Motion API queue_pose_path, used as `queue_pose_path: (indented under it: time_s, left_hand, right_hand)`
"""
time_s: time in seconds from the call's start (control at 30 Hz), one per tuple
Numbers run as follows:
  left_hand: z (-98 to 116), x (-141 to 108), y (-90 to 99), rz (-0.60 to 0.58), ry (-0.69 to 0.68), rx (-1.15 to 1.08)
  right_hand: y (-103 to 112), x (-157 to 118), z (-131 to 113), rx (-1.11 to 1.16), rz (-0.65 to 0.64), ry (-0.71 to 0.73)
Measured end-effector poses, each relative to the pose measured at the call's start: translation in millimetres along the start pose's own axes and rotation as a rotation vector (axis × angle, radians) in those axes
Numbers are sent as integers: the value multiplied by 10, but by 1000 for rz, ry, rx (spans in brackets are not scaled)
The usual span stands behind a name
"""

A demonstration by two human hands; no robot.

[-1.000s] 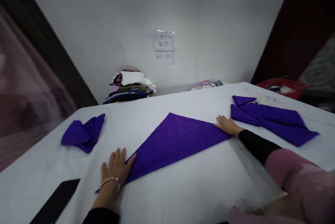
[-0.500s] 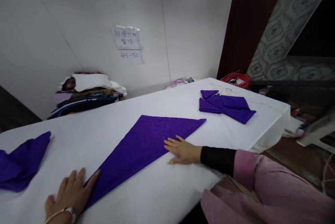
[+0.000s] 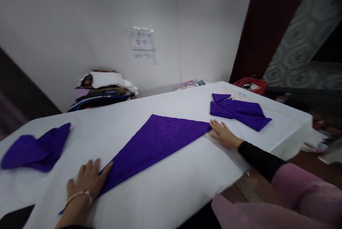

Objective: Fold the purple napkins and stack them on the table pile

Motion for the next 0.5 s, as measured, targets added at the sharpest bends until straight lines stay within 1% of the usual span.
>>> queue_pose_path:
  time_s: [0.07, 0.17, 0.23, 0.27, 0.3, 0.37, 0.43, 0.5]
  left_hand:
    - [94, -128, 71, -17, 18, 48]
    - [196, -285, 161, -30, 20, 49]
    - [226, -348, 188, -36, 10, 22]
    - [229, -369, 191, -42, 18, 20]
    - [229, -385, 188, -46, 22, 17]
    - [223, -405, 170, -52, 31, 9]
    - [212, -418, 149, -54, 33, -4]
    - [193, -423, 145, -55, 31, -18]
  right_hand:
    - [-43, 4, -419, -33, 11, 204]
    - [-113, 17, -1091, -29, -18, 505]
    - [-152, 48, -1430, -5, -53, 646]
    - [-174, 72, -1545, 6, -75, 691]
    - [-198, 99, -1619, 15, -99, 719]
    - [-255, 155, -1649, 21, -133, 738]
    - [-314, 194, -1551, 17, -140, 721]
    - [-361, 205, -1389, 18, -116, 680]
Point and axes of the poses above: each hand's wrist, its own x-axis towards the middle knuckle, its own y-axis out of the back of the hand, z = x × y, the point moved 2 cm from there along x, towards the middle knuckle, and after that the axes turned 13 degrees about -z, right-handed, at the moved point
